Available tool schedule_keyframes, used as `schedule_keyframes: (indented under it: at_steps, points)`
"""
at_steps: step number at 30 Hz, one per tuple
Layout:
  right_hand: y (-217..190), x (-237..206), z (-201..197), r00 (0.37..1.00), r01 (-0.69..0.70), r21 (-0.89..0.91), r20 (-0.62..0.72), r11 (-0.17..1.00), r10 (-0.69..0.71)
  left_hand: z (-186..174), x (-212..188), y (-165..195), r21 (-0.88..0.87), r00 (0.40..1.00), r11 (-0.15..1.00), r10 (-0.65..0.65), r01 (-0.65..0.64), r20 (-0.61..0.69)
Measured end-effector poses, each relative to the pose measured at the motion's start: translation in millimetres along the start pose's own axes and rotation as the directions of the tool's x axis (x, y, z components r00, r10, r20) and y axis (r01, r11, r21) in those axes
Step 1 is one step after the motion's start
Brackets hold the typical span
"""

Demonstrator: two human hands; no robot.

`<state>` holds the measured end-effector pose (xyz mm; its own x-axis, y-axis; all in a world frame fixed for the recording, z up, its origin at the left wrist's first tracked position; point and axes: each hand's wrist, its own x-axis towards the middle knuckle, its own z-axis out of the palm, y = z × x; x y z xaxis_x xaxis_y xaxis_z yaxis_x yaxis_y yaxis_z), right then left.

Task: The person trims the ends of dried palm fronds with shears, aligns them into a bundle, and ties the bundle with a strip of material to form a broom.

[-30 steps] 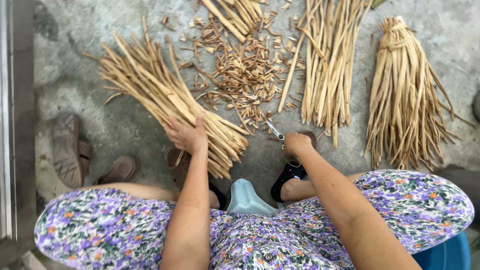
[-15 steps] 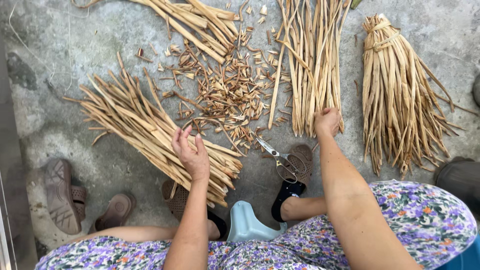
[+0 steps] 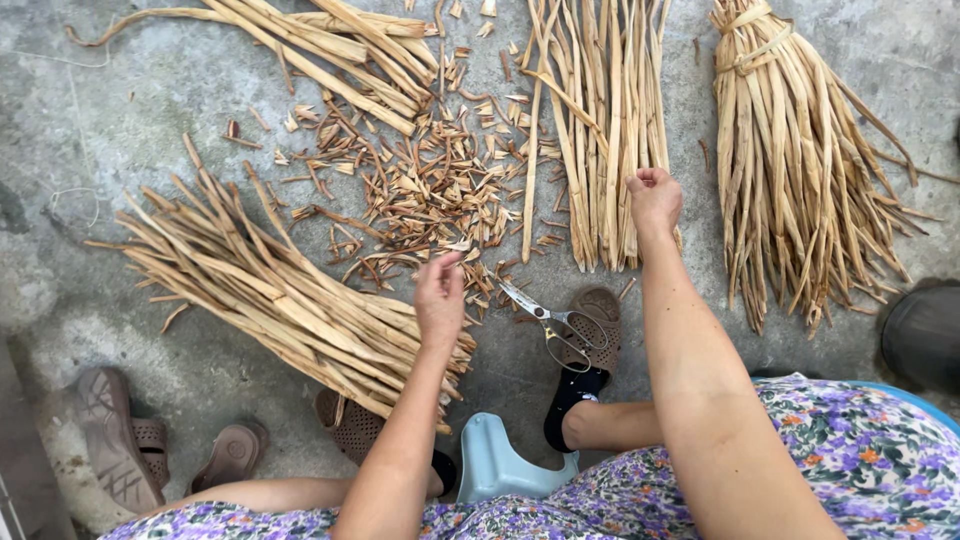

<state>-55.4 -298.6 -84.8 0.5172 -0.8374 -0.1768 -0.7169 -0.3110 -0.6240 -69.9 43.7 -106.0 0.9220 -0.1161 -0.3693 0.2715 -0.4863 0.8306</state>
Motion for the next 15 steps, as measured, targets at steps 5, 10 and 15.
schedule_keyframes:
  at_steps: [5,10,15]
  points:
    - [17,15,-3,0.996,-0.072,-0.019,-0.061,0.997,0.070,45,18,9,0.062,0.962,0.998,0.011,-0.029,0.274]
    - [20,32,-8,0.993,-0.116,0.103,0.020,0.988,0.114,86,50,23,0.227,0.939,0.955,0.108,-0.189,0.327]
    - [3,4,17,0.939,-0.261,-0.041,0.222,0.964,0.264,121,63,44,0.222,0.940,0.973,-0.131,0.061,0.315]
